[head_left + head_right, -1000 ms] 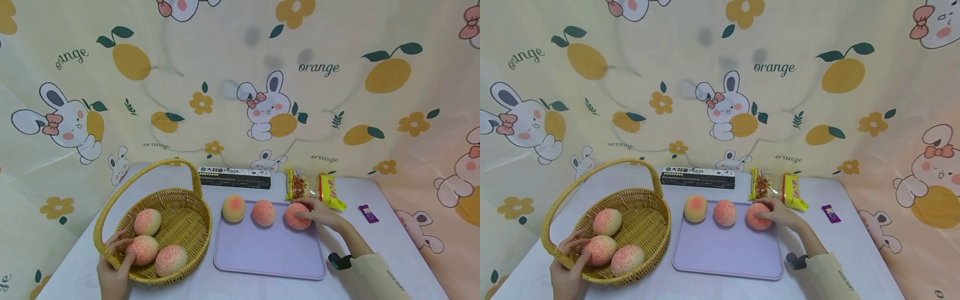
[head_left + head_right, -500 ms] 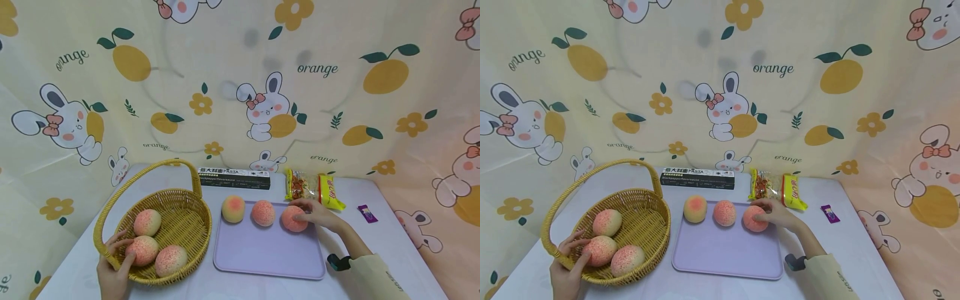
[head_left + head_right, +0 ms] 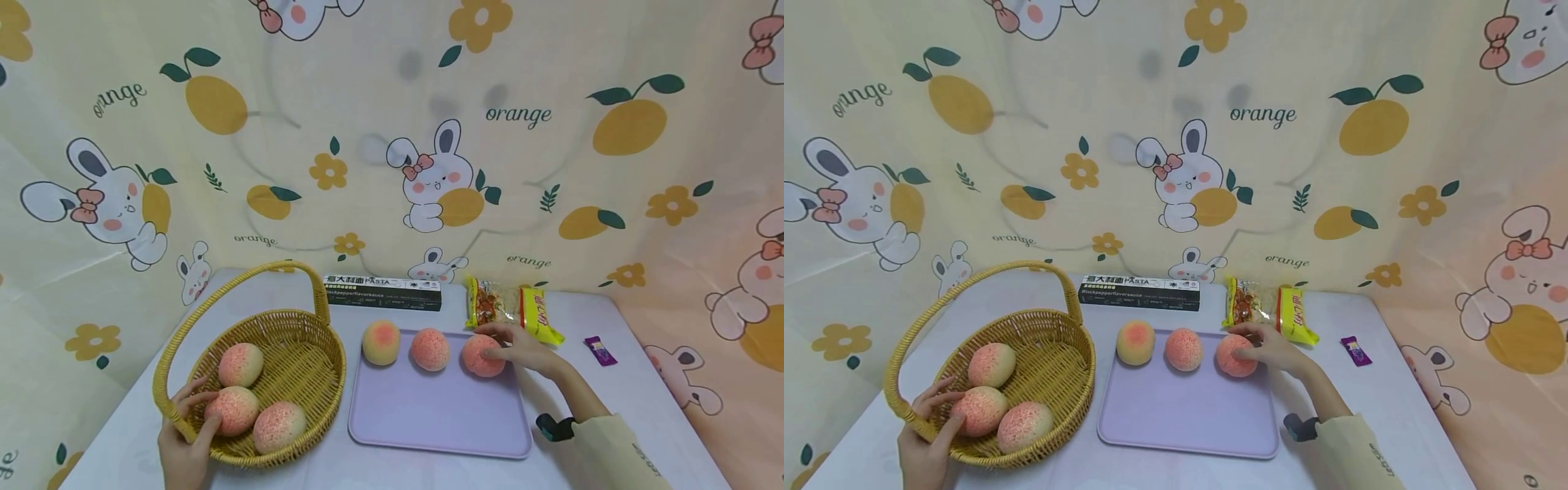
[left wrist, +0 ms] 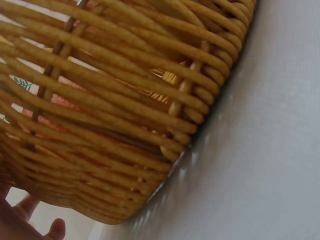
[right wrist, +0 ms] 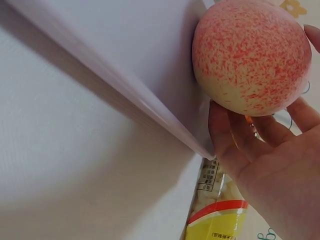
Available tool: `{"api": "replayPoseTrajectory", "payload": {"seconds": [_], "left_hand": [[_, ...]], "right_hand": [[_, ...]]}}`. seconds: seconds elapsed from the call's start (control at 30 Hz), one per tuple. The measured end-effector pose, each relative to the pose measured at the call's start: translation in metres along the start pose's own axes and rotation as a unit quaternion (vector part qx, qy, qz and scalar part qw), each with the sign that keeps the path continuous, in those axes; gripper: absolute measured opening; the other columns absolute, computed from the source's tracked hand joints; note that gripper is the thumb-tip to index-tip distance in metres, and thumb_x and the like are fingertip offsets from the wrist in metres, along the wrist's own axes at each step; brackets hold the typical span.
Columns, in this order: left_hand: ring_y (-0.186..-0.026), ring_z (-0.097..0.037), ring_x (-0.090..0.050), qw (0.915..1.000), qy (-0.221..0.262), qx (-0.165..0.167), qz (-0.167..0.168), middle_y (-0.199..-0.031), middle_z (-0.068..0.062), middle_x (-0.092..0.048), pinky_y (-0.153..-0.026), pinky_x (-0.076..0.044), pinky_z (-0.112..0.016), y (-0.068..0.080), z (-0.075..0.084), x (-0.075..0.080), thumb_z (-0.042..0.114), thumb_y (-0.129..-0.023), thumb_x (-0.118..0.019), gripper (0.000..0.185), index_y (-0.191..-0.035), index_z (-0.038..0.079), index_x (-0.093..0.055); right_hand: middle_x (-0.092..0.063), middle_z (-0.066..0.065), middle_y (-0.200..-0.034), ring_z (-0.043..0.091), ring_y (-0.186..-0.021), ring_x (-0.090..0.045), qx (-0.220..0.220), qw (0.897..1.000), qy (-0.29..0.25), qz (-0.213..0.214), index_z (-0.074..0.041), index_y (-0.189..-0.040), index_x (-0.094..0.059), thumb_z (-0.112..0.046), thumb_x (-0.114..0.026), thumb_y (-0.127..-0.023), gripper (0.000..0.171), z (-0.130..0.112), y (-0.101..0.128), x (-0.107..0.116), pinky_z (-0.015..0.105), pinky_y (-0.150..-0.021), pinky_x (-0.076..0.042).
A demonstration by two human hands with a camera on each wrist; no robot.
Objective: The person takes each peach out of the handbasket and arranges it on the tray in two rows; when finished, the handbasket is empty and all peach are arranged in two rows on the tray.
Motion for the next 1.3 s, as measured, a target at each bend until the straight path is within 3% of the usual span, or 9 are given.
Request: {"api": "replayPoseTrajectory", "payload": {"seconds": [0.27, 0.4, 0.63, 0.77, 0.97, 1.13, 1.3], "left_hand": [[-0.128, -0.011, -0.045, 1.0, 0.001, 0.002, 0.002, -0.131, -0.005, -0.055, -0.106, -0.031, -0.011, 0.001, 0.001, 0.002, -0.014, -0.084, -0.065, 0.023, -0.107, -0.012, -0.063], [-0.129, -0.011, -0.045, 1.0, -0.005, 0.003, 0.003, -0.131, -0.005, -0.056, -0.107, -0.031, -0.013, 0.001, 0.001, 0.003, -0.013, -0.085, -0.066, 0.023, -0.107, -0.012, -0.063], [-0.128, -0.011, -0.045, 1.0, 0.002, 0.006, 0.005, -0.131, -0.005, -0.055, -0.106, -0.031, -0.012, 0.001, 0.001, 0.004, -0.013, -0.084, -0.066, 0.023, -0.107, -0.012, -0.063], [-0.127, -0.011, -0.045, 0.9999, 0.009, 0.003, 0.007, -0.13, -0.005, -0.056, -0.105, -0.031, -0.012, 0.001, 0.0, 0.005, -0.013, -0.084, -0.067, 0.024, -0.107, -0.013, -0.063], [-0.128, -0.014, -0.046, 0.9997, 0.016, -0.017, 0.005, -0.131, -0.013, -0.056, -0.106, -0.032, -0.013, 0.0, 0.001, 0.004, -0.013, -0.084, -0.067, 0.022, -0.106, -0.013, -0.064], [-0.128, -0.014, -0.045, 0.9996, 0.016, -0.022, 0.0, -0.132, -0.014, -0.056, -0.106, -0.031, -0.013, -0.001, 0.001, 0.003, -0.012, -0.084, -0.068, 0.023, -0.106, -0.012, -0.064], [-0.129, -0.013, -0.044, 0.9998, 0.009, -0.019, -0.003, -0.132, -0.013, -0.056, -0.105, -0.031, -0.013, -0.001, 0.001, 0.001, -0.013, -0.083, -0.069, 0.024, -0.106, -0.011, -0.064]], "right_hand": [[-0.062, 0.011, -0.13, 0.034, -0.123, -0.051, -0.008, 0.999, -0.032, 0.016, -0.006, -0.136, -0.058, -0.035, -0.066, -0.092, 0.053, -0.002, -0.001, 0.003, 0.061, -0.101, -0.041], [-0.06, 0.018, -0.132, 0.035, -0.123, -0.051, -0.004, 0.999, -0.048, 0.014, -0.002, -0.137, -0.054, -0.031, -0.066, -0.093, 0.054, -0.009, -0.001, 0.007, 0.062, -0.101, -0.042], [-0.057, 0.027, -0.132, 0.042, -0.124, -0.052, 0.04, 0.996, -0.073, 0.028, 0.004, -0.137, -0.053, -0.024, -0.063, -0.095, 0.051, -0.029, -0.004, 0.013, 0.061, -0.102, -0.042], [-0.059, 0.023, -0.129, 0.043, -0.121, -0.052, 0.064, 0.994, -0.085, 0.034, 0.0, -0.135, -0.056, -0.021, -0.065, -0.095, 0.046, -0.046, -0.011, 0.012, 0.05, -0.101, -0.045], [-0.062, 0.013, -0.126, 0.036, -0.118, -0.055, 0.114, 0.987, -0.114, 0.007, -0.002, -0.132, -0.058, -0.015, -0.066, -0.094, 0.04, -0.082, -0.028, -0.005, 0.035, -0.095, -0.05], [-0.062, 0.012, -0.126, 0.027, -0.117, -0.057, 0.149, 0.98, -0.132, -0.022, -0.001, -0.131, -0.059, -0.012, -0.067, -0.093, 0.04, -0.111, -0.043, -0.029, 0.035, -0.096, -0.05], [-0.062, 0.013, -0.126, 0.036, -0.119, -0.055, 0.179, 0.971, -0.148, -0.049, 0.001, -0.131, -0.058, -0.009, -0.068, -0.092, 0.041, -0.137, -0.059, -0.054, 0.038, -0.096, -0.051]]}}
Point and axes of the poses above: each hand's wrist, its own y-axis away from the middle knuckle, its own x-axis out of the back of the hand, z = x × y, the point moved 8 cm from there along -y, towards the middle knuckle
